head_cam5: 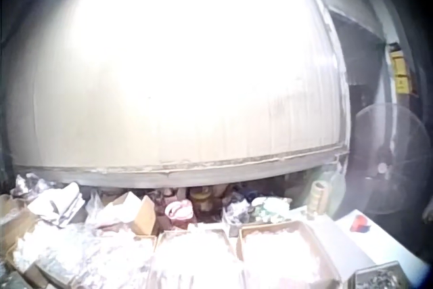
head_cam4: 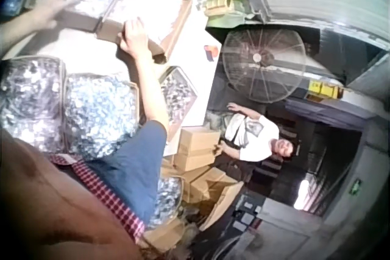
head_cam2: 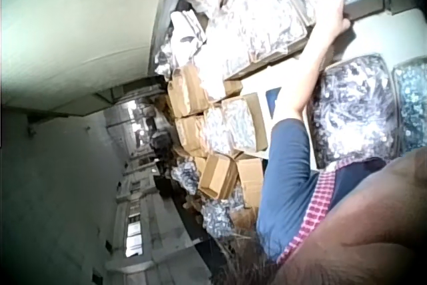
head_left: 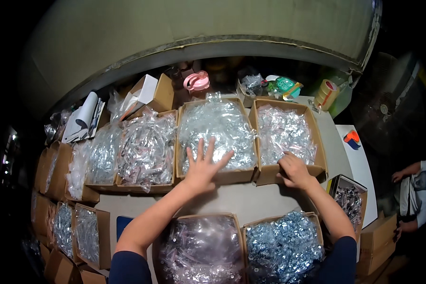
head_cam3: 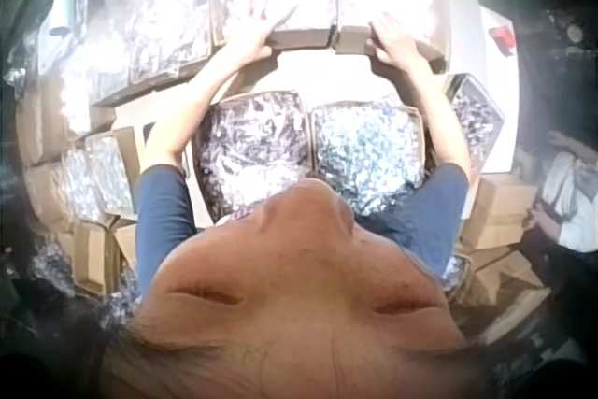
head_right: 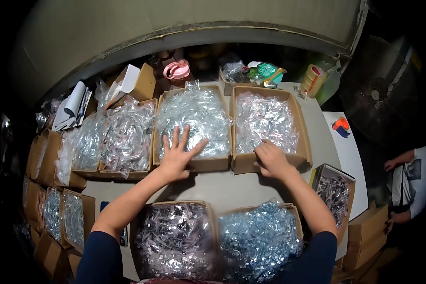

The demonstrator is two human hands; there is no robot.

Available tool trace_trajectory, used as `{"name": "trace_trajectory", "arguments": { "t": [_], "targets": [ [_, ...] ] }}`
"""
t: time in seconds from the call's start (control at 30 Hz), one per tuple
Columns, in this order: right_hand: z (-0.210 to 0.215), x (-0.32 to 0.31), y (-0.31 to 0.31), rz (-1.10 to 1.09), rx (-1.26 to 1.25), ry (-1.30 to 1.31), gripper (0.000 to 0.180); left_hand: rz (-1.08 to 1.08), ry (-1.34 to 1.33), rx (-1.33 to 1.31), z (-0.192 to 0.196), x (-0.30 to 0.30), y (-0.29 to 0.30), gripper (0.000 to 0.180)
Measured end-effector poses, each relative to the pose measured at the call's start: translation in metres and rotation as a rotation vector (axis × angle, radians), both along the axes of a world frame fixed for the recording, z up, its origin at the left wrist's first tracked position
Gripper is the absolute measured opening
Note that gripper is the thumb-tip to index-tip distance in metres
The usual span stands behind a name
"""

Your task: The person organizes boxes of metal components on a table, moving containers aside to reach specific parts and placing them onto a scale.

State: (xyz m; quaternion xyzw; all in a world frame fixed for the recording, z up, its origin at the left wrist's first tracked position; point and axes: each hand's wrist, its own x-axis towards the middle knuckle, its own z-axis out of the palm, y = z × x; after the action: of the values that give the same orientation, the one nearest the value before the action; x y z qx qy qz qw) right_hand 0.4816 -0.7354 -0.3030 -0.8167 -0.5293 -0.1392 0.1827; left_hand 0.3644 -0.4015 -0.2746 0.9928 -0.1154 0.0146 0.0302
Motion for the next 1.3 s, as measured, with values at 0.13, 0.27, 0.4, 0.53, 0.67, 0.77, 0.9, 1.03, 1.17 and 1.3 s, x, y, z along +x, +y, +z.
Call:
{"name": "trace_trajectory", "arguments": {
  "t": [0.13, 0.27, 0.4, 0.53, 0.67, 0.77, 0.9, 1.03, 1.17, 1.3],
  "targets": [
    [-0.003, 0.028, 0.001, 0.036, -0.017, 0.001, 0.035, -0.021, -0.057, 0.024, -0.003, 0.023, 0.012, 0.113],
    [0.003, 0.02, -0.011, -0.045, -0.195, 0.053, 0.044, -0.054, -0.066, 0.03, -0.006, 0.044, 0.024, 0.113],
    [0.022, -0.004, -0.035, -0.485, -0.246, -0.107, 0.091, -0.02, -0.076, 0.037, -0.002, 0.038, 0.031, 0.115],
    [0.009, 0.023, -0.1, -0.89, -0.097, 0.255, 0.113, -0.032, -0.126, 0.042, -0.008, 0.039, 0.021, 0.116],
    [-0.003, 0.044, -0.095, -0.53, 0.16, 0.509, 0.09, -0.048, -0.207, 0.067, -0.017, 0.041, 0.021, 0.112],
    [0.004, 0.061, -0.084, -0.638, 0.096, 0.565, 0.067, -0.108, -0.346, -0.025, -0.021, 0.05, 0.023, 0.108],
    [-0.005, 0.089, -0.081, -0.667, 0.118, 0.463, 0.065, -0.114, -0.302, 0.034, -0.017, 0.061, 0.021, 0.107],
    [-0.017, 0.09, -0.096, -0.673, 0.042, 0.29, 0.088, -0.102, -0.195, 0.026, -0.006, 0.064, 0.014, 0.111],
    [0.018, 0.014, -0.082, -0.585, -0.046, 0.329, 0.088, 0.027, 0.0, 0.339, 0.021, -0.009, 0.004, 0.096],
    [0.108, -0.167, -0.115, -0.327, 0.089, 0.431, 0.074, -0.006, -0.152, -0.048, 0.089, -0.159, 0.002, 0.084]
  ]
}}
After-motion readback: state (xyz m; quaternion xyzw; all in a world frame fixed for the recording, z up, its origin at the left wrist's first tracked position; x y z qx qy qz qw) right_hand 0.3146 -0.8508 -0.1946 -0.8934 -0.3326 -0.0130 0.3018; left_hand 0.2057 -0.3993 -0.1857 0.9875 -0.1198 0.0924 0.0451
